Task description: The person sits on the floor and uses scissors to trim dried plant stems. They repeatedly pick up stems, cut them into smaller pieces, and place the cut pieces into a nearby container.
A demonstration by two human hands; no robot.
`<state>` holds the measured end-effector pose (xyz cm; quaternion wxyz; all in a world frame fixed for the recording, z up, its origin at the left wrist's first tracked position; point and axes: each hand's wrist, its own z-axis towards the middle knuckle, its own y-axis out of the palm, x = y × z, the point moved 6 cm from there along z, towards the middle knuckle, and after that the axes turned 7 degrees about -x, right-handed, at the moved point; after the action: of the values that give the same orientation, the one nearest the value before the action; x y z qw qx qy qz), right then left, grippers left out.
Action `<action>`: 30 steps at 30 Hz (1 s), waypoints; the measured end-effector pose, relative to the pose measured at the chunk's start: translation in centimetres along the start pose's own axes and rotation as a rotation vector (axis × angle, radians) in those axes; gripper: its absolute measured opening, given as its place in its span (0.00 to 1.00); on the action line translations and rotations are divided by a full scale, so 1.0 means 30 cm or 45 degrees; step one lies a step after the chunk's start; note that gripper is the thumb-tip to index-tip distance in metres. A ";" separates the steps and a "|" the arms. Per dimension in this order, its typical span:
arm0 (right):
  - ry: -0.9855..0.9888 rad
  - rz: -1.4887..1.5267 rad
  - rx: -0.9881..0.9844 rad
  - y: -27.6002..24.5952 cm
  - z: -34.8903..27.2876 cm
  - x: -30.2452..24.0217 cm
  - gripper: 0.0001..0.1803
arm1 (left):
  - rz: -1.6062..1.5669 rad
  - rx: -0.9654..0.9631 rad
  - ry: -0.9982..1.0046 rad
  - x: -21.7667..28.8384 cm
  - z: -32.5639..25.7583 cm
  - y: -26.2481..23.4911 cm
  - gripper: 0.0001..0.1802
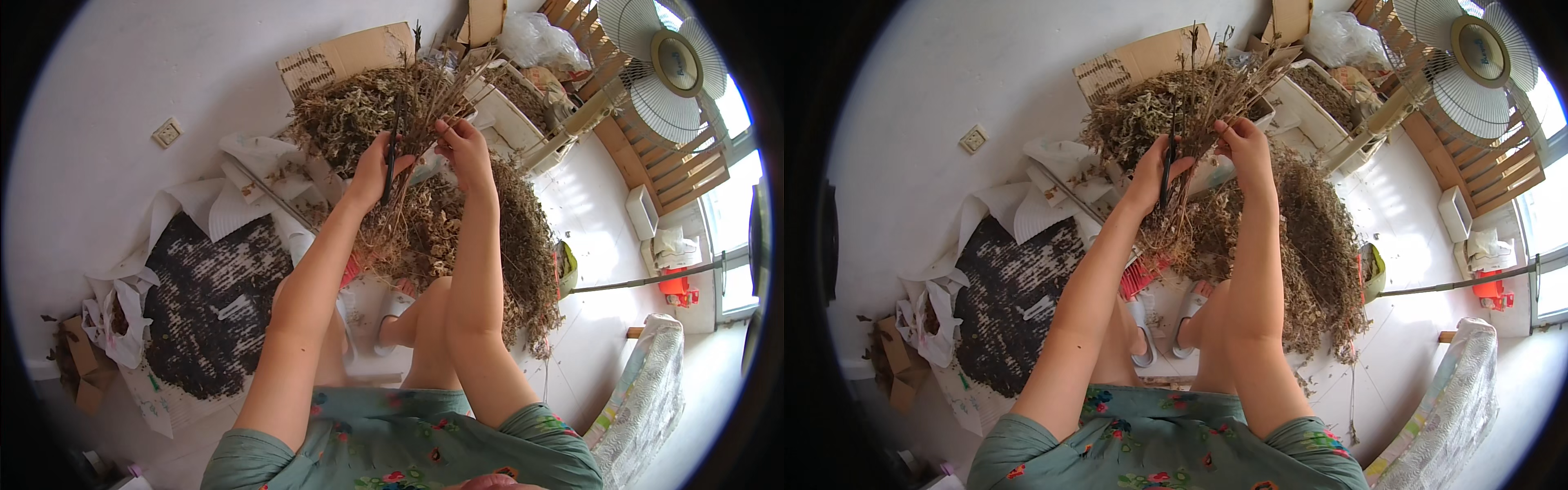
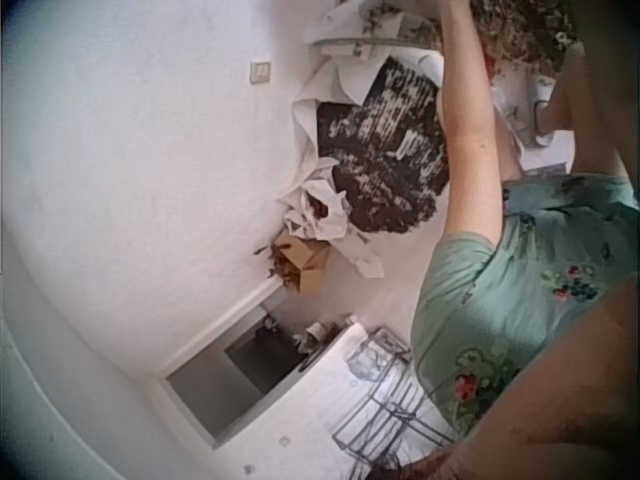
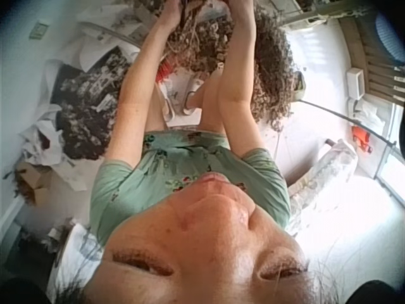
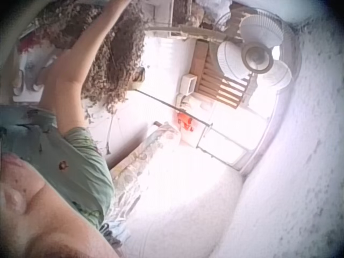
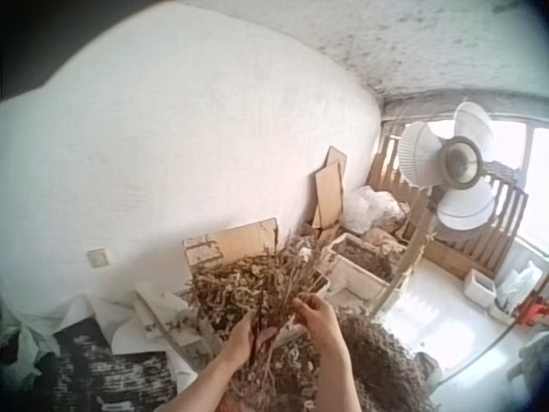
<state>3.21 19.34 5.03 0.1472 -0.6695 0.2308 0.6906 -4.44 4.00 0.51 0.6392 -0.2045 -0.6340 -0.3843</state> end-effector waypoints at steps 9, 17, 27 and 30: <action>0.036 -0.334 0.012 -0.022 -0.009 -0.009 0.12 | 0.073 -0.054 -0.096 -0.017 -0.005 -0.003 0.20; 0.110 -0.063 0.076 -0.089 -0.016 0.004 0.20 | -0.089 -0.030 -0.154 0.016 -0.013 -0.002 0.14; 0.367 -0.289 -0.336 0.001 -0.017 0.067 0.22 | -0.085 -0.020 -0.223 0.054 -0.032 0.014 0.19; 0.299 -0.350 -0.242 -0.013 -0.007 0.053 0.19 | -0.165 -0.003 -0.258 0.023 -0.029 -0.006 0.22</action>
<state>3.49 19.40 3.40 0.1484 -0.7816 0.0866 0.5997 -4.08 3.09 1.03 0.5454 -0.2017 -0.7069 -0.4027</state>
